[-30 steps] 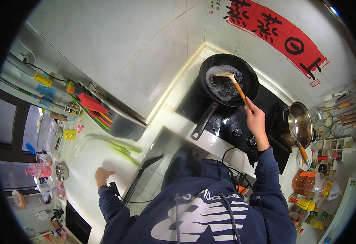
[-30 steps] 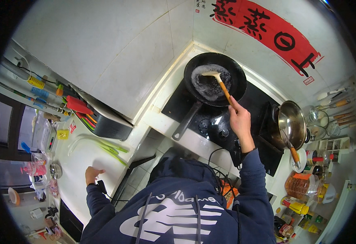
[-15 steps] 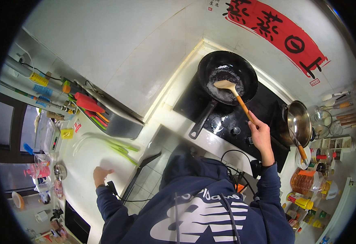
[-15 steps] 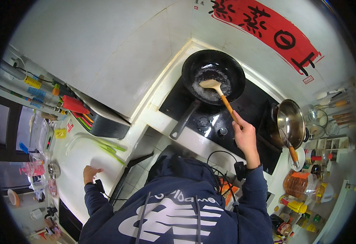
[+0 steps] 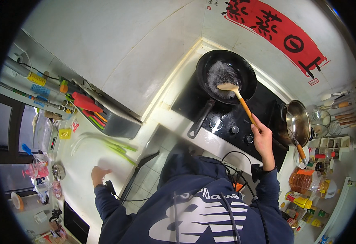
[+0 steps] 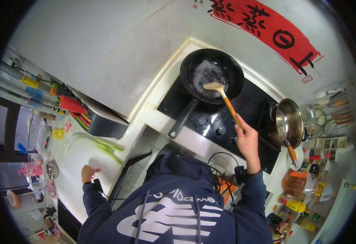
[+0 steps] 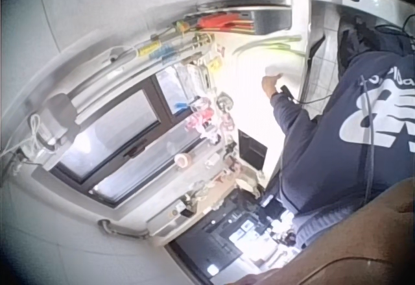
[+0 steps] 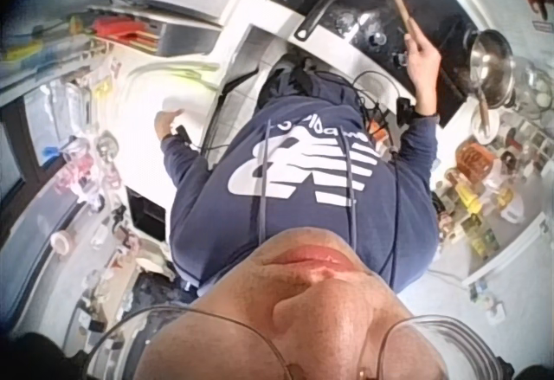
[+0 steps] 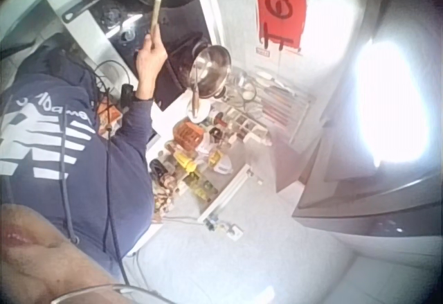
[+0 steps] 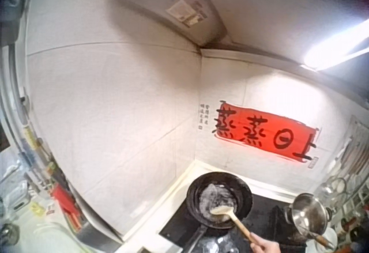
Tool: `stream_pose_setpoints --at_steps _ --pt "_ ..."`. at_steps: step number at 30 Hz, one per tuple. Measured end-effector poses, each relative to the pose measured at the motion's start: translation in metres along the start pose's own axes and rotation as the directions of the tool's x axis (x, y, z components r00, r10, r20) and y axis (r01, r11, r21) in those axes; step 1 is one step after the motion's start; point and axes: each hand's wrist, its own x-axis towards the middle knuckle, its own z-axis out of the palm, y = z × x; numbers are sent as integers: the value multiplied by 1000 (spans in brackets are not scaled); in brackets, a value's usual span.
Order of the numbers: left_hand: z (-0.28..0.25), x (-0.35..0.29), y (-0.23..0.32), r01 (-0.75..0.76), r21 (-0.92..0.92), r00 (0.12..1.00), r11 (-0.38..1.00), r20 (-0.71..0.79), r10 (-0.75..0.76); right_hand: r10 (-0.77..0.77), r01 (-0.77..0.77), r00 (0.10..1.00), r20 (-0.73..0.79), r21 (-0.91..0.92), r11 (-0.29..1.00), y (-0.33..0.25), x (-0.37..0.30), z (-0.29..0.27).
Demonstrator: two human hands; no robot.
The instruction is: The person stirs a bubbling liquid in a black pan on a gas stove using a wooden spatula. The person holds the pan handle with the left hand and stirs with the right hand throughout the clip.
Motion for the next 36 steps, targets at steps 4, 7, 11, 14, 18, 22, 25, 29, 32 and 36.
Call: stream_pose_setpoints --at_steps 4,7,11,14,18,22,25,29,32,36 --pt "1 1 -2 -2 3 1000 1000 -4 2 0 0 1000 -8 -30 1000 -1 22 15" --pt "1 0 -1 0 -3 1000 1000 -15 0 -2 1 1000 -17 -51 999 -3 41 25" --pt "2 -4 -2 -34 1 997 999 -62 34 -47 45 998 -31 -52 998 -5 65 36" --pt "2 -4 -3 -39 6 998 999 -58 39 -95 91 994 -62 -65 994 -6 79 43" --pt "1 0 -4 -27 -10 999 1000 -22 26 -67 65 996 -62 -41 997 -5 82 49" --pt "1 0 -5 -33 -9 999 999 -1 33 -19 18 1000 -22 -55 998 -2 66 44" --pt "2 -1 -5 -46 -11 998 999 -35 45 8 -7 1000 12 -61 998 -1 48 33" --pt "1 -1 -3 -24 3 999 1000 -25 24 62 -59 997 54 -56 997 -1 25 18" --pt "0 2 -1 -15 22 1000 1000 6 15 79 -77 995 55 -46 996 -3 9 7" --pt "-2 0 2 -6 41 1000 999 8 5 79 -77 994 74 -30 997 -3 -9 -10"
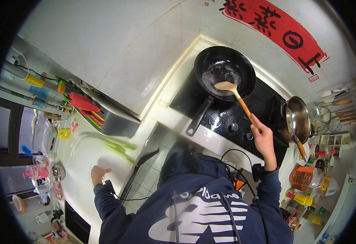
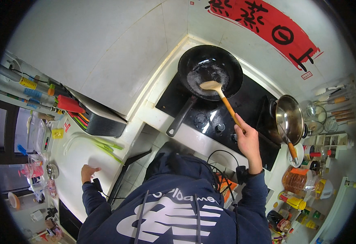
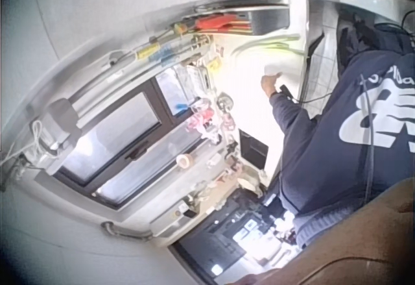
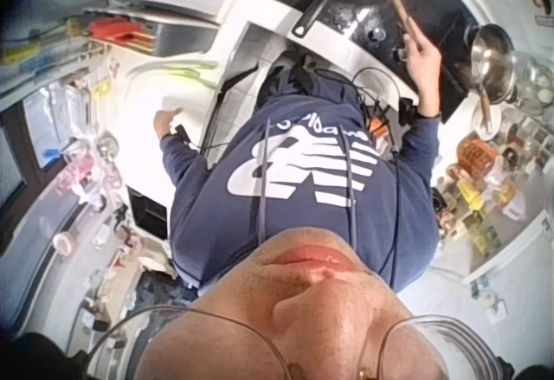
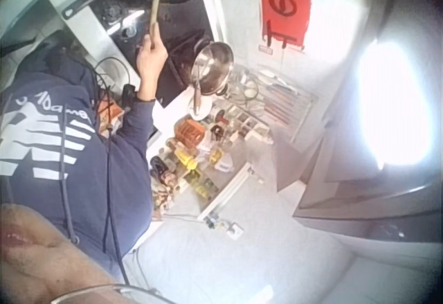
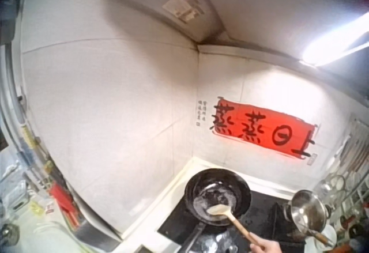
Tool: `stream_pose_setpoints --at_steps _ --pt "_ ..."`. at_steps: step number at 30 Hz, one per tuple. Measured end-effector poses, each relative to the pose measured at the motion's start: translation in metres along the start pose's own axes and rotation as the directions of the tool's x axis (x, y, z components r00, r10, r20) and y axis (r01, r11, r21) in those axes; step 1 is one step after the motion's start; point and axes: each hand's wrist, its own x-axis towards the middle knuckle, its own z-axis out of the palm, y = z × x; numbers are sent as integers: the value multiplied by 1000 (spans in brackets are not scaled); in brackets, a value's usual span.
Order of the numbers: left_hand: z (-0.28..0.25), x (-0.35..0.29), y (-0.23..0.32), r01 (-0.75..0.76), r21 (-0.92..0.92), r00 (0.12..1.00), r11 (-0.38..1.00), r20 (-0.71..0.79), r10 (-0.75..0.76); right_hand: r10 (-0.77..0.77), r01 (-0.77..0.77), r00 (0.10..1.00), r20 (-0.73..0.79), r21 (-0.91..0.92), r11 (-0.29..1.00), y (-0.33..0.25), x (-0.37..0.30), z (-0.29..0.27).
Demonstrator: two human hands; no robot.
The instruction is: The person stirs a bubbling liquid in a black pan on a gas stove using a wooden spatula. The person holds the pan handle with the left hand and stirs with the right hand throughout the clip.
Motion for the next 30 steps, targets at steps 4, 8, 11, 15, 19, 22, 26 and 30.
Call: stream_pose_setpoints --at_steps 4,8,11,15,19,22,26,30 --pt "-2 -4 3 0 1 1000 1000 -11 0 2 -2 1000 -19 -21 1000 2 -14 -16" --pt "-3 -5 3 -6 -26 1000 1000 -1 6 -19 17 998 -59 -42 999 0 -20 -26" --pt "-3 -5 4 -10 -42 1000 999 11 11 -5 5 998 -55 -4 1000 -1 -17 -21" --pt "-2 -6 3 -10 -60 1000 998 -9 10 -12 14 998 -64 40 999 1 -3 3" --pt "0 -5 -1 -15 -92 999 996 -37 11 -29 33 997 -75 44 999 5 18 23" --pt "2 -1 -2 -13 -64 1000 998 -24 11 -88 89 989 -120 0 996 7 40 33" --pt "3 1 -3 -20 -39 1000 999 -25 20 -116 115 985 -131 -20 993 5 68 41" --pt "4 -4 -5 -49 -34 996 998 -72 47 -180 176 967 -182 -38 984 -5 95 50"
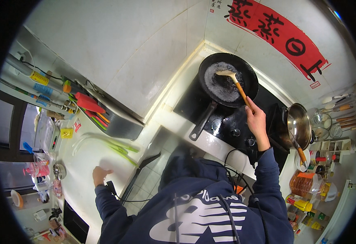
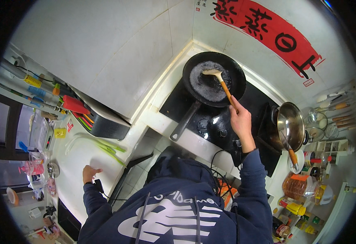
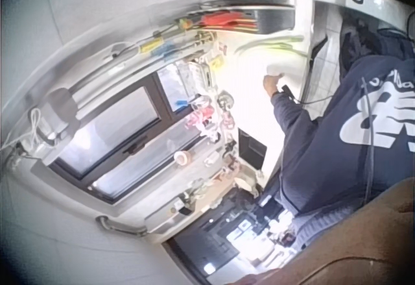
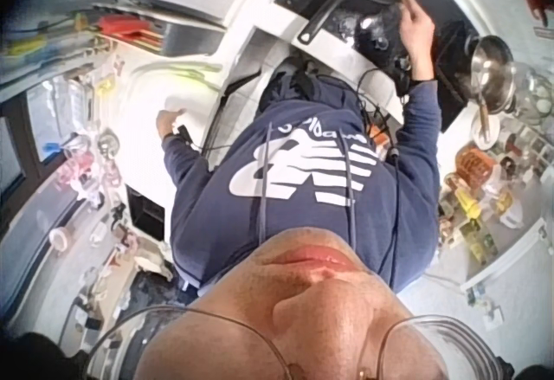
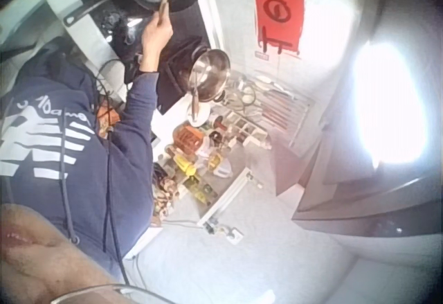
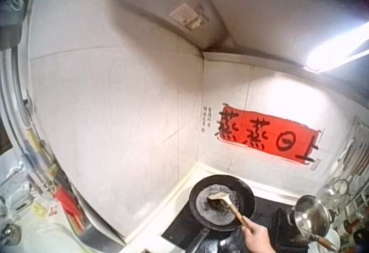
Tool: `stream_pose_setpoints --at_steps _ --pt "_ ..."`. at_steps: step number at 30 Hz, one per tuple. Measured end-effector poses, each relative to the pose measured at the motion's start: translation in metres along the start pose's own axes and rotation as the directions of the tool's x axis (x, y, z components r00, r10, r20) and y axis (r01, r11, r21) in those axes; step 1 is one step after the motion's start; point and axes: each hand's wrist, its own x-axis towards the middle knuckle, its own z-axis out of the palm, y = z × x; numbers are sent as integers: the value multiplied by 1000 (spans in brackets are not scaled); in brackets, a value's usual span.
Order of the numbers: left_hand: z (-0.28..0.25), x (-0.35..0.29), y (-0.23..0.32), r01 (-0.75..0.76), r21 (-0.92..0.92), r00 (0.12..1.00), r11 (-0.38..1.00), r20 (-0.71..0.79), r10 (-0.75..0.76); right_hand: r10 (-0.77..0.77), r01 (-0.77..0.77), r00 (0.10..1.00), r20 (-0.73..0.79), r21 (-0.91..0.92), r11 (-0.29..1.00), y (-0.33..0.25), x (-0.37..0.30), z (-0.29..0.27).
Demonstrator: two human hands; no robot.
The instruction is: The person stirs a bubbling liquid in a black pan on a gas stove using a wooden spatula. The person holds the pan handle with the left hand and stirs with the right hand throughout the clip.
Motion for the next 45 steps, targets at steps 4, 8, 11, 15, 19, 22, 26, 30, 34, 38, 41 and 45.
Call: stream_pose_setpoints --at_steps 4,8,11,15,19,22,26,30,34,38,41,45 --pt "1 1 -1 2 12 1000 1000 -23 -2 64 -62 997 54 -32 998 -7 10 1" --pt "3 6 -4 -7 28 1000 1000 7 7 63 -59 997 53 -72 996 -7 2 -4" --pt "4 6 -6 -12 1 1000 1000 10 12 93 -88 993 68 -83 993 -3 -13 -16" --pt "4 6 -5 -11 3 1000 1000 16 11 140 -133 987 82 -88 987 3 -38 -38" --pt "2 8 -2 22 9 997 1000 78 -22 158 -150 982 104 -78 986 1 -60 -60" --pt "-1 6 0 40 -29 997 999 73 -38 176 -170 977 124 -60 984 -5 -74 -80" --pt "-4 -2 4 10 -33 1000 999 21 -9 192 -183 971 141 -77 980 -18 -86 -103" --pt "-5 -6 5 -32 -36 999 999 -24 31 192 -183 969 157 -70 981 -24 -90 -113" --pt "-4 1 4 37 -26 998 999 56 -35 176 -174 973 147 -23 984 -17 -85 -96" --pt "2 4 -4 -8 -25 1000 1000 4 8 141 -144 983 120 15 989 -9 -71 -69" --pt "3 7 -7 -19 9 1000 1000 23 19 120 -122 987 102 12 992 -8 -56 -52" --pt "3 8 -7 -1 -18 1000 1000 29 1 104 -107 988 111 15 994 -9 -32 -38"
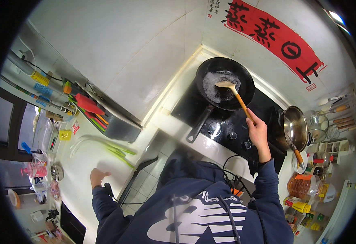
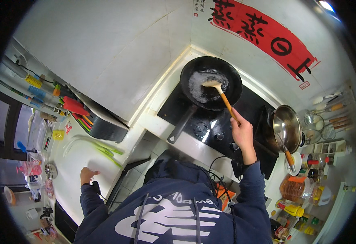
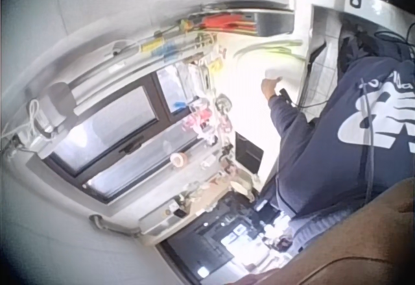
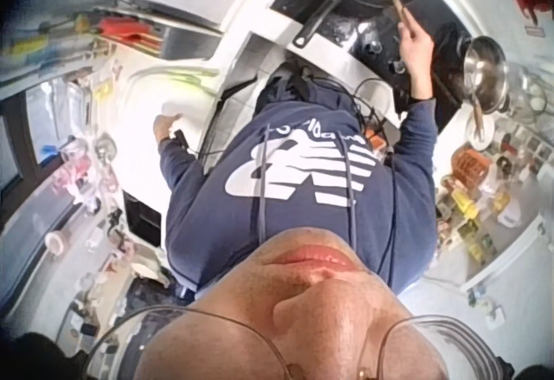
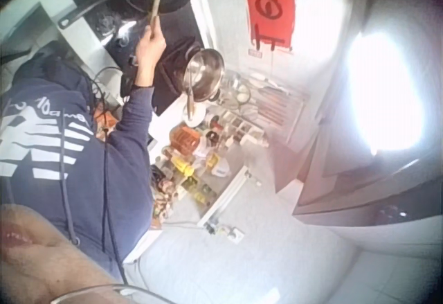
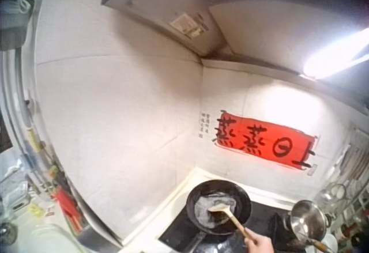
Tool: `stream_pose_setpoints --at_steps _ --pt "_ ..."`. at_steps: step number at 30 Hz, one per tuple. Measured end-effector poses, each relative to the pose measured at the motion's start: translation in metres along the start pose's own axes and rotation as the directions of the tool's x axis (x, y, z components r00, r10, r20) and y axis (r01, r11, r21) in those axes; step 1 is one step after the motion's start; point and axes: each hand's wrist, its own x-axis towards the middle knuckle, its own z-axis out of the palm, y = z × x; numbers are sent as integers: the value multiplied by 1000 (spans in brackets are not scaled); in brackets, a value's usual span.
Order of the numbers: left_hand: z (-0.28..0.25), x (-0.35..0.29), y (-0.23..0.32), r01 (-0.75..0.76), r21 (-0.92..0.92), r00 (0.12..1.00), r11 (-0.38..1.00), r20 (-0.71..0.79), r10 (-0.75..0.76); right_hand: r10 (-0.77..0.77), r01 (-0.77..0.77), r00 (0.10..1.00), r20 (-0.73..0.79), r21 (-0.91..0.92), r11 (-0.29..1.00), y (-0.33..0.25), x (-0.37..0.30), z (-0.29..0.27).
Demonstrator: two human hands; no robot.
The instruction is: The person stirs a bubbling liquid in a black pan on a gas stove using a wooden spatula. The person holds the pan handle with the left hand and stirs with the right hand throughout the clip.
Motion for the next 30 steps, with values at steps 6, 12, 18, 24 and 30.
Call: stream_pose_setpoints --at_steps 6,12,18,24,30 --pt "-2 -5 5 7 -31 1000 999 7 -7 -83 83 996 -35 -3 997 0 40 12" --pt "-1 -6 4 -3 -21 1000 1000 -30 3 -156 154 983 -93 -32 988 -1 55 27" --pt "6 -4 -2 -32 35 996 999 -76 34 -71 70 997 -22 -42 997 11 28 16" --pt "11 6 -8 7 76 999 997 -52 -3 -66 66 998 15 24 998 20 -12 -7" --pt "15 11 -14 15 77 998 997 -62 -10 64 -68 992 112 38 997 6 -45 -51"
